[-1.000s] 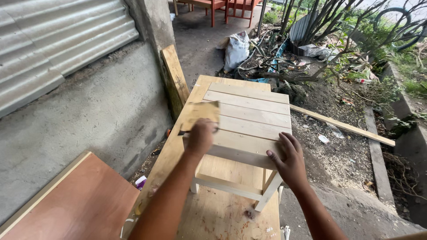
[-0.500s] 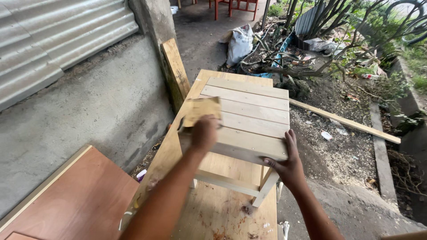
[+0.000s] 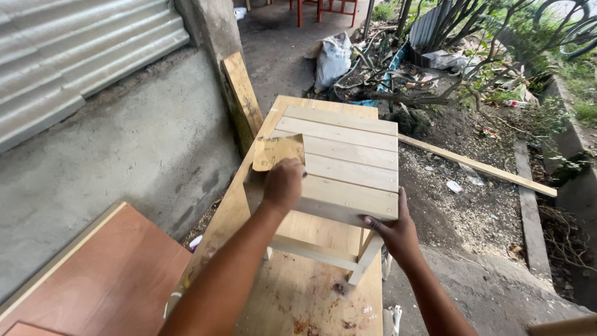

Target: The person sands the top surface of a small wooden stool using a sanding block. They hold the stool steady with one hand while moving the sanding block back and forth across the slats with the other hand.

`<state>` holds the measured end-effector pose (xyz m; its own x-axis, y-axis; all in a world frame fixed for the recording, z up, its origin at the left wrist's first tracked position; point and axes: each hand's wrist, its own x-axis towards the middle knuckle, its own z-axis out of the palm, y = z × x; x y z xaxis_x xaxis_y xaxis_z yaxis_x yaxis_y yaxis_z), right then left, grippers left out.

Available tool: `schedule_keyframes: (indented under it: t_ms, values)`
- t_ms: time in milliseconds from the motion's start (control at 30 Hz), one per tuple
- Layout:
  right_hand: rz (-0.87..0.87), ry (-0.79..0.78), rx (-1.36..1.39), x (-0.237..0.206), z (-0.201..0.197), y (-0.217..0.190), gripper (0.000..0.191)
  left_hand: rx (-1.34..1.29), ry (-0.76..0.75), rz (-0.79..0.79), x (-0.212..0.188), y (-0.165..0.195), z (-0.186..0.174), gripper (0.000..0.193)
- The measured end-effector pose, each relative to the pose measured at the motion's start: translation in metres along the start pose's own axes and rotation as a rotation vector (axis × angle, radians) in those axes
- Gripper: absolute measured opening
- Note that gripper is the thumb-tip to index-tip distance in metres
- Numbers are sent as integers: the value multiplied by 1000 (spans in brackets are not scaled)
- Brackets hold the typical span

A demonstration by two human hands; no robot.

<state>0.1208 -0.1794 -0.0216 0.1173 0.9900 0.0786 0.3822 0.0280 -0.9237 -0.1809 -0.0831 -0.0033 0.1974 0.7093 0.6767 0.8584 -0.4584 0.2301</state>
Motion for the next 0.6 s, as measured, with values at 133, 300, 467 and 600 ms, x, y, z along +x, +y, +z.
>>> schedule_keyframes:
  t_ms: [133, 300, 467, 600]
  values:
    - [-38, -47, 62, -3, 1, 2, 104, 21, -40, -127, -2, -36, -28, 14]
    - [-7, -89, 125, -3, 4, 12, 95, 22, 77, -4, -6, -40, -27, 14]
    - [-66, -20, 49, -5, 1, 16, 97, -142, 38, 11, 2, 75, 52, 9]
    - [-44, -57, 177, -4, 0, 15, 91, -227, 13, 91, 5, 126, 72, 11]
